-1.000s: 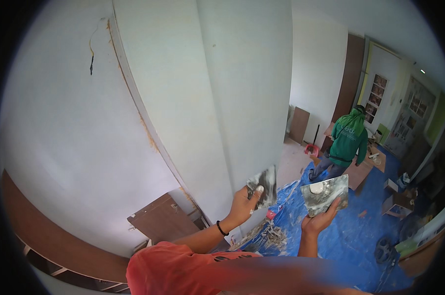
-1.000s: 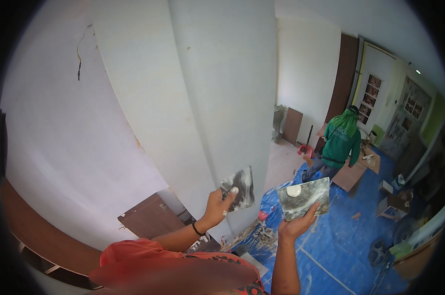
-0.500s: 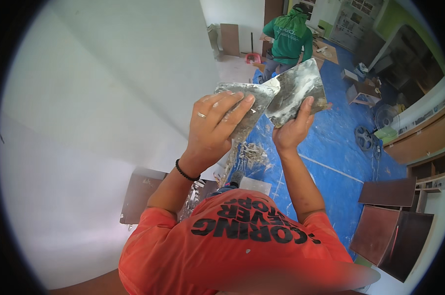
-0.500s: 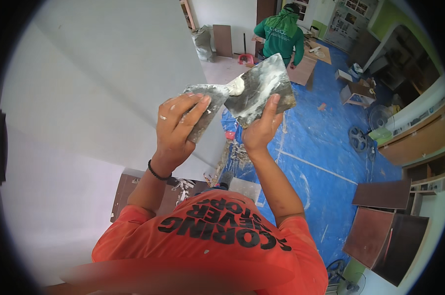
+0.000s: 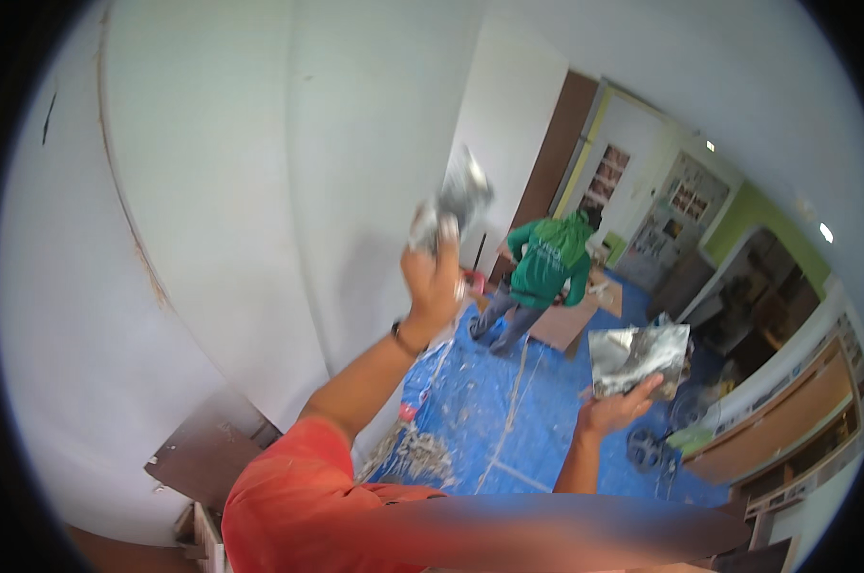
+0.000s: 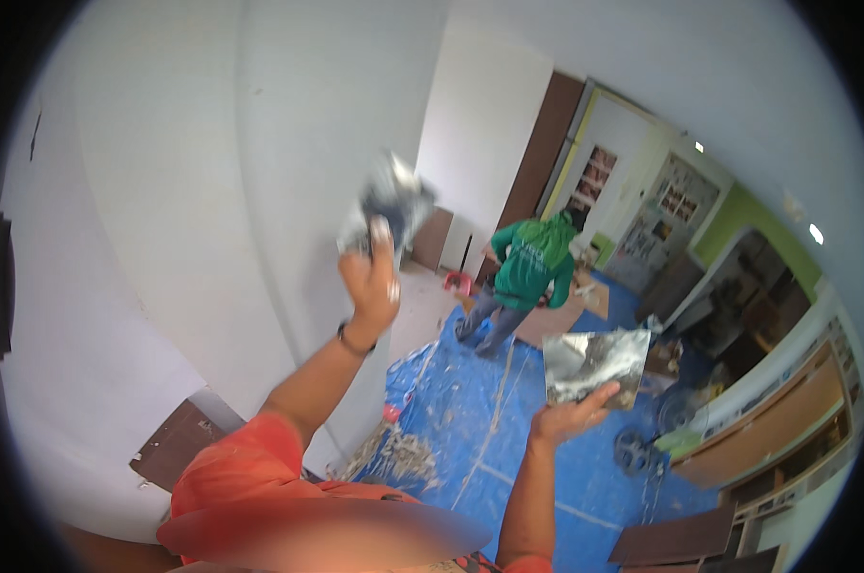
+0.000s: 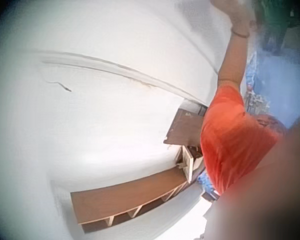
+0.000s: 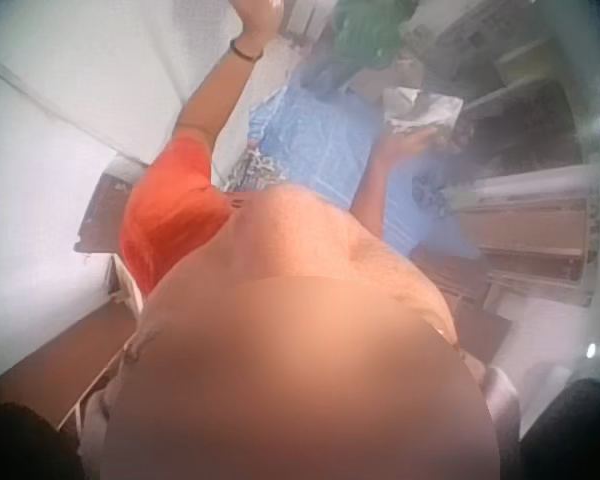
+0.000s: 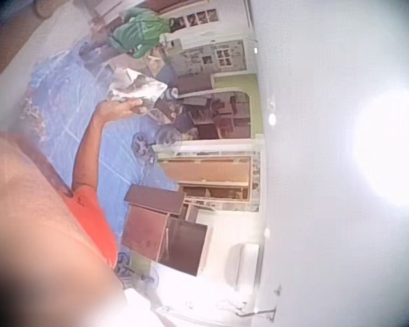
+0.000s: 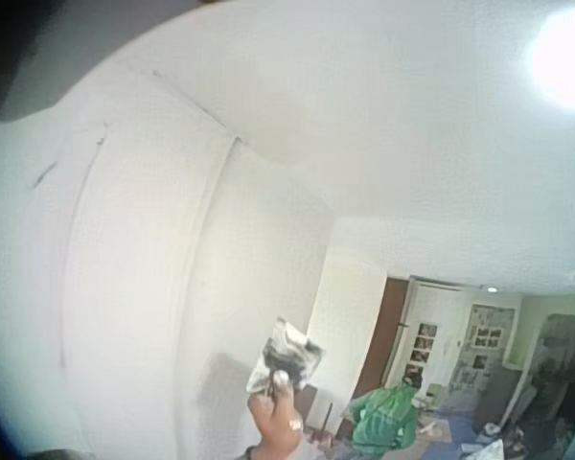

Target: The person uses a putty knife to scoop joint compound from a container and applies it to a vertical seam on a wall. They repeatedly smooth the compound along the seam with the knife, working on a specific section of the wall.

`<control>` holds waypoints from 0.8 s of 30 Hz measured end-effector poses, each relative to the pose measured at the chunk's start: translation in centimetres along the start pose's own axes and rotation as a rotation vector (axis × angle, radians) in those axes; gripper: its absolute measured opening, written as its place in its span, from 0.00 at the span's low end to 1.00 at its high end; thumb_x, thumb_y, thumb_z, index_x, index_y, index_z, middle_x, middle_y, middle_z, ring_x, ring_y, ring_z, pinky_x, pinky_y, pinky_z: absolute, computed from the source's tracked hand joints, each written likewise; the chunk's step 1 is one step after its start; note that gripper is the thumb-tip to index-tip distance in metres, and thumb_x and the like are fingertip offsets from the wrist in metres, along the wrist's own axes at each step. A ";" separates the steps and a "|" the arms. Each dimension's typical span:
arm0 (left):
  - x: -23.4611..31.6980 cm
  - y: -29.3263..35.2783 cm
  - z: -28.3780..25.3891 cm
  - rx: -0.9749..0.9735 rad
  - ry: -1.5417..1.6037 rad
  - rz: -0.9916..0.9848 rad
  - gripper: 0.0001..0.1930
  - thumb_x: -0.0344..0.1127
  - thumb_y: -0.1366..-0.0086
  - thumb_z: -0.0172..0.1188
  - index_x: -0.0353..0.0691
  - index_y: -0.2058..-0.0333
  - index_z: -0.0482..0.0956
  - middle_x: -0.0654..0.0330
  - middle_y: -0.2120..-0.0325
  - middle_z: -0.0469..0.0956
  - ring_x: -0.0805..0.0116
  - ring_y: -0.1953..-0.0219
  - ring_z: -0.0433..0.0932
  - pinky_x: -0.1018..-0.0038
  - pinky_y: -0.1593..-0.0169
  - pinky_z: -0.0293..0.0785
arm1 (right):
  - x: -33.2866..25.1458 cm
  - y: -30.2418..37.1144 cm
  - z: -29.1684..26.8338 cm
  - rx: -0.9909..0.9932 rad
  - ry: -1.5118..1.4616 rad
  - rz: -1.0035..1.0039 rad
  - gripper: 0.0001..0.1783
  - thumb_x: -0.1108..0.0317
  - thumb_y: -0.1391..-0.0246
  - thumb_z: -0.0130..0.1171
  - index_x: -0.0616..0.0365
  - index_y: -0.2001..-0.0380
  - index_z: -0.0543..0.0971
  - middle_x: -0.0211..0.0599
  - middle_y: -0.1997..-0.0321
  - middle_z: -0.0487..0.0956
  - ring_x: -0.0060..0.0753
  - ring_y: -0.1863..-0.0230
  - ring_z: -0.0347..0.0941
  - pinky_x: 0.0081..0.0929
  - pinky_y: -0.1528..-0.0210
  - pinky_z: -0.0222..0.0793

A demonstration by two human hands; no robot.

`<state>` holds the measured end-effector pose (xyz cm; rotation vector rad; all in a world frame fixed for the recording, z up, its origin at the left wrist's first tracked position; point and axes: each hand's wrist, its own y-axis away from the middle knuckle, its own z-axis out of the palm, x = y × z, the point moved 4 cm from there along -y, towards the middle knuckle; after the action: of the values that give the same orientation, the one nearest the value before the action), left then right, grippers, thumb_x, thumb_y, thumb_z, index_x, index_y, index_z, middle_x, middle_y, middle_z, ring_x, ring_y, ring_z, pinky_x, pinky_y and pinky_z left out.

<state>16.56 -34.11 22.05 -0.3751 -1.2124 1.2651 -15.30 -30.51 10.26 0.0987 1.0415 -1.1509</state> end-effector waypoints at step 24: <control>4.4 -42.9 11.2 0.772 0.088 0.590 0.27 0.32 0.22 0.41 0.19 0.32 0.52 0.33 0.31 0.55 0.38 0.29 0.54 0.52 0.27 0.48 | -0.9 0.1 -3.1 0.186 0.194 -0.008 0.40 0.46 0.28 0.47 0.70 0.29 0.56 0.55 0.27 0.60 0.48 0.29 0.62 0.43 0.31 0.63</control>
<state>28.61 -49.05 62.27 -0.2095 -0.4629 2.0822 -17.19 -28.16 9.16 0.3591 1.1031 -1.2625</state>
